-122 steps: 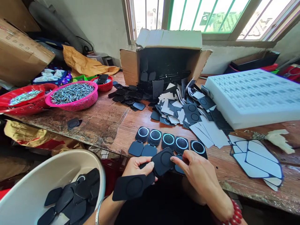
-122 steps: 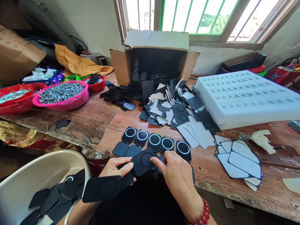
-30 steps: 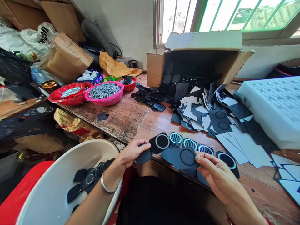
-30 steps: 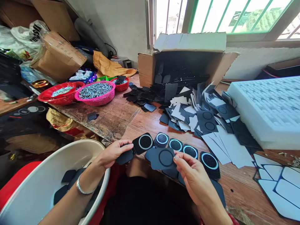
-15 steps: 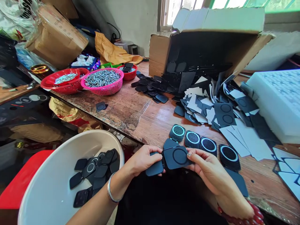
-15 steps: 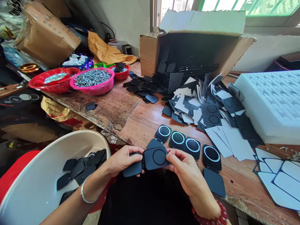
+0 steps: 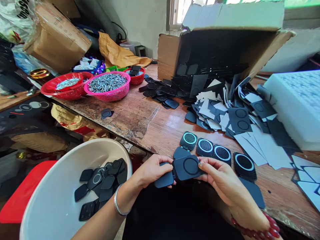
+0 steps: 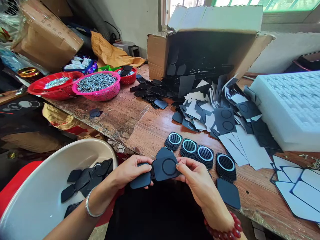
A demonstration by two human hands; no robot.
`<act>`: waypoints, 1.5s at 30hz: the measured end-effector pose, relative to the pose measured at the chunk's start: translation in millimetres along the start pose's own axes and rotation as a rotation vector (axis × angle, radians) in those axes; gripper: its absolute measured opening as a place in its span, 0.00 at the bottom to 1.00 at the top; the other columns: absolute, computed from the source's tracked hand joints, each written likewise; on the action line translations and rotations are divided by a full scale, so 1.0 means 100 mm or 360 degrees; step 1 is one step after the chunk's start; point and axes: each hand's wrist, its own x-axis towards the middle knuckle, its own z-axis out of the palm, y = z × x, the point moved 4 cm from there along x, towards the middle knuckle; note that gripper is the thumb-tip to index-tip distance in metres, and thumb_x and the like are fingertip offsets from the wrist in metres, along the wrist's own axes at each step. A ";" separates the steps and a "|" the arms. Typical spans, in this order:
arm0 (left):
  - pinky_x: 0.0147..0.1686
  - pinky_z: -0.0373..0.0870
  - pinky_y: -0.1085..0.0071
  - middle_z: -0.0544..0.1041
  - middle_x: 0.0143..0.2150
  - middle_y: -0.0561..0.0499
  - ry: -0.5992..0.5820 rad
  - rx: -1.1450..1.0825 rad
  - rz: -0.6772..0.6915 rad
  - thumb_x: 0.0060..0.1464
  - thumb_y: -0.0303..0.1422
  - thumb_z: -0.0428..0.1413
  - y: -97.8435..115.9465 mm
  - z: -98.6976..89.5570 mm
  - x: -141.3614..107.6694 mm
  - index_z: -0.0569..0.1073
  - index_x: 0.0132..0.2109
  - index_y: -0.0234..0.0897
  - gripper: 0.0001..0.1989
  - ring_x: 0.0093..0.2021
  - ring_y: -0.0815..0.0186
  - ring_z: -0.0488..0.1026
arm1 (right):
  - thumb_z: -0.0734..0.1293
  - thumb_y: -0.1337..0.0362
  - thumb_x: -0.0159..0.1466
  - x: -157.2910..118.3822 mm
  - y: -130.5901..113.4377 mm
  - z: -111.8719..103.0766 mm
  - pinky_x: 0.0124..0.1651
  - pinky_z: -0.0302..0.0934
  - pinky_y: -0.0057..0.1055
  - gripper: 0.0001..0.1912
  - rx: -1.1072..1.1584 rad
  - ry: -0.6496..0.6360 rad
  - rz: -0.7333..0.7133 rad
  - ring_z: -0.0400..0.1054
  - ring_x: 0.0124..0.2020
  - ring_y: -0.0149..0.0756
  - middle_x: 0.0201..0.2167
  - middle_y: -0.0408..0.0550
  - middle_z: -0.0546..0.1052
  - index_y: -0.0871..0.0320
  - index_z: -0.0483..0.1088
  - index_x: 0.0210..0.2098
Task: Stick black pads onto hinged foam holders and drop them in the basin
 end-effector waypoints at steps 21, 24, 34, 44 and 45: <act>0.23 0.75 0.72 0.79 0.25 0.50 -0.0011 0.0018 -0.0006 0.42 0.40 0.64 -0.02 0.00 0.02 0.74 0.39 0.34 0.18 0.25 0.64 0.78 | 0.81 0.49 0.41 -0.05 -0.06 0.07 0.33 0.73 0.33 0.23 -0.0051 0.0139 -0.0001 0.71 0.34 0.38 0.37 0.52 0.77 0.60 0.74 0.23; 0.22 0.75 0.72 0.79 0.25 0.50 0.0028 0.0031 -0.0009 0.41 0.44 0.65 -0.03 0.00 0.02 0.73 0.38 0.35 0.21 0.25 0.63 0.78 | 0.81 0.50 0.41 -0.06 -0.07 0.08 0.32 0.72 0.33 0.23 -0.0035 0.0152 -0.0007 0.70 0.33 0.36 0.36 0.50 0.75 0.60 0.73 0.22; 0.21 0.73 0.72 0.78 0.24 0.52 0.0111 0.0095 0.0029 0.39 0.44 0.64 0.00 0.00 -0.01 0.73 0.37 0.36 0.20 0.24 0.63 0.77 | 0.80 0.51 0.47 -0.06 0.00 0.03 0.35 0.72 0.33 0.21 -0.0086 0.0101 -0.0085 0.69 0.36 0.37 0.42 0.50 0.74 0.59 0.71 0.23; 0.22 0.72 0.72 0.77 0.24 0.51 0.0146 0.0157 0.0141 0.41 0.44 0.63 0.05 0.02 -0.02 0.73 0.35 0.36 0.18 0.24 0.62 0.77 | 0.77 0.48 0.49 -0.07 -0.01 0.06 0.33 0.68 0.29 0.22 -0.0226 0.0138 -0.0203 0.68 0.36 0.38 0.45 0.52 0.74 0.58 0.68 0.22; 0.22 0.72 0.72 0.77 0.24 0.51 0.0149 0.0156 0.0147 0.41 0.44 0.63 0.05 0.02 -0.02 0.73 0.35 0.36 0.18 0.24 0.62 0.77 | 0.77 0.48 0.49 -0.07 -0.01 0.06 0.32 0.68 0.29 0.22 -0.0234 0.0149 -0.0214 0.68 0.36 0.37 0.45 0.52 0.75 0.58 0.69 0.22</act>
